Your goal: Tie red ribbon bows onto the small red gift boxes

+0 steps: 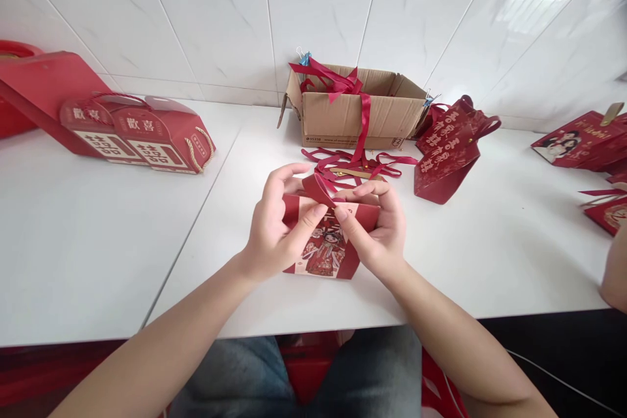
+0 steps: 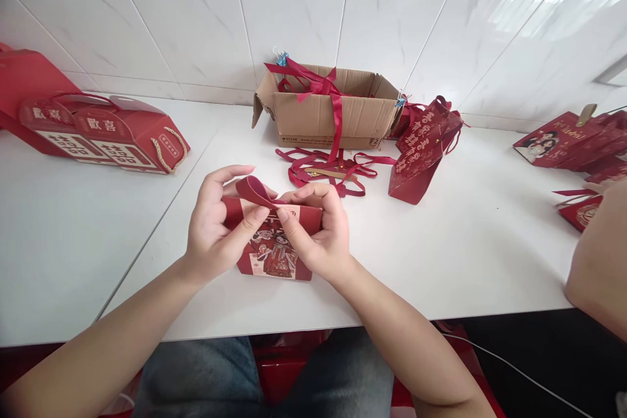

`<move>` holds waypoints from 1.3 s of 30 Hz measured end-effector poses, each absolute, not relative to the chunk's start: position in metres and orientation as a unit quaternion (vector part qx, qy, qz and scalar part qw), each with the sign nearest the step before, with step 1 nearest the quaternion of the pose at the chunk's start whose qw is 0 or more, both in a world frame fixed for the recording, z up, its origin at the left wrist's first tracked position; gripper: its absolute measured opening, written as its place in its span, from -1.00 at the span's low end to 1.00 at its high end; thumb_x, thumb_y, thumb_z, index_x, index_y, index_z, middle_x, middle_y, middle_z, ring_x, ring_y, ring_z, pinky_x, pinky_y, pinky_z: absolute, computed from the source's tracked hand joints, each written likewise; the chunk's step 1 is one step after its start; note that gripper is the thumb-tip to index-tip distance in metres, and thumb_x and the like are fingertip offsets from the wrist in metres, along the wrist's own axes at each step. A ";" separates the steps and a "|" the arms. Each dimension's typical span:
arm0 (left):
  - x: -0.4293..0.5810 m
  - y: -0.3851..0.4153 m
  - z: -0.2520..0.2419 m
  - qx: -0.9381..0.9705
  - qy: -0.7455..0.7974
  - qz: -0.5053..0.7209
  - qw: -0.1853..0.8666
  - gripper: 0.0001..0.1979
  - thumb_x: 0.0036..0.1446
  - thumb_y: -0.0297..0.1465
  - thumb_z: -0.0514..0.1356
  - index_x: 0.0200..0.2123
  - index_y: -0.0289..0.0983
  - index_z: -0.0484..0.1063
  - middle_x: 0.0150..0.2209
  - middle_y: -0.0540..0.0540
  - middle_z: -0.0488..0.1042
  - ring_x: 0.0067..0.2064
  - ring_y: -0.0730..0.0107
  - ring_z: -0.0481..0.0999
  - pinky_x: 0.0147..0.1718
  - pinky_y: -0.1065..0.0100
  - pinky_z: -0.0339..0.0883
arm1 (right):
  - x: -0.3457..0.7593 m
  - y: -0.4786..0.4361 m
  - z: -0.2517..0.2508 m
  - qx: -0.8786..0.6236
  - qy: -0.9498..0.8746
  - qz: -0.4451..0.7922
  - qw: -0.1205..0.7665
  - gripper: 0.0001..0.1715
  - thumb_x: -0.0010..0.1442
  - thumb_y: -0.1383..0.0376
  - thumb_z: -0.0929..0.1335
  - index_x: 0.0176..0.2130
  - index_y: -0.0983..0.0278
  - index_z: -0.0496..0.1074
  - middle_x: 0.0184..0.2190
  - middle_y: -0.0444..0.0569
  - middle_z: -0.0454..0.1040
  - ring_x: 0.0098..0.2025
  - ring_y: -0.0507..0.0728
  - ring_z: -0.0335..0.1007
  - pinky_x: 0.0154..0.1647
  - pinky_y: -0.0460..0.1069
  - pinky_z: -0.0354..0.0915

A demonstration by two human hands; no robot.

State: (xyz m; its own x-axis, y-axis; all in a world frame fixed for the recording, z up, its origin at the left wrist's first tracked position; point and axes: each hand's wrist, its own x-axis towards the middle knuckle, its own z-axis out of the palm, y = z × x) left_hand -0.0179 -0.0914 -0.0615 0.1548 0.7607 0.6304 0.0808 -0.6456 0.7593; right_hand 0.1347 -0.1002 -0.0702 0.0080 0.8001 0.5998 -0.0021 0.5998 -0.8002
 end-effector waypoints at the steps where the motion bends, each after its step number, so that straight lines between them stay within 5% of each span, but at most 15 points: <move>1: -0.019 -0.091 -0.062 0.707 0.304 0.576 0.275 -0.61 0.16 -0.40 0.24 0.04 -0.21 0.25 -0.21 -0.12 0.55 -0.15 0.27 0.58 -0.20 0.26 0.50 | 0.135 -0.100 -0.070 -0.320 -0.629 0.321 0.632 -0.74 0.18 0.29 0.38 -0.18 0.16 0.21 -0.32 -0.10 0.52 -0.29 0.06 0.53 -0.30 0.01 0.48; 8: -0.022 -0.095 -0.050 0.747 0.288 0.594 0.081 -0.96 0.10 -0.49 0.24 -0.36 -0.23 0.46 -0.23 -0.11 0.50 -0.16 0.28 0.52 -0.25 0.26 0.47 | 0.137 -0.102 -0.067 -0.269 -0.678 0.331 0.599 -0.68 0.12 0.37 0.40 -0.12 0.19 0.28 -0.27 -0.07 0.51 -0.26 0.07 0.52 -0.25 0.00 0.49; 17: -0.031 -0.103 -0.031 0.755 0.311 0.542 0.200 -0.85 0.04 -0.51 0.32 -0.54 -0.26 0.45 -0.33 -0.04 0.48 -0.35 0.44 0.50 -0.45 0.42 0.47 | 0.138 -0.107 -0.064 -0.269 -0.699 0.339 0.569 -0.60 0.06 0.44 0.40 -0.11 0.19 0.27 -0.43 -0.17 0.43 -0.45 0.00 0.41 -0.49 -0.10 0.39; 25: -0.032 -0.107 -0.028 0.769 0.291 0.524 0.225 -0.90 0.11 -0.55 0.23 -0.36 -0.28 0.53 -0.33 -0.04 0.46 -0.32 0.48 0.50 -0.37 0.46 0.47 | 0.136 -0.108 -0.064 -0.258 -0.686 0.364 0.575 -0.64 0.06 0.37 0.44 -0.14 0.22 0.31 -0.29 -0.06 0.50 -0.27 0.07 0.49 -0.24 0.00 0.48; 32: -0.037 -0.106 -0.024 0.778 0.263 0.490 0.292 -0.77 0.14 -0.58 0.20 -0.24 -0.20 0.59 -0.30 -0.03 0.52 -0.31 0.47 0.55 -0.39 0.48 0.47 | 0.139 -0.108 -0.060 -0.276 -0.702 0.356 0.551 -0.91 0.13 0.33 0.39 -0.28 0.24 0.39 -0.48 -0.13 0.48 -0.51 0.00 0.37 -0.54 -0.09 0.33; 39: -0.039 -0.109 -0.026 0.703 0.370 0.542 0.273 -0.67 -0.07 -0.53 0.39 -0.18 -0.16 0.58 -0.36 0.04 0.61 -0.37 0.47 0.58 -0.47 0.55 0.47 | 0.141 -0.107 -0.059 -0.261 -0.717 0.343 0.548 -0.94 0.16 0.37 0.35 -0.27 0.26 0.40 -0.48 -0.12 0.50 -0.51 -0.01 0.37 -0.50 -0.11 0.36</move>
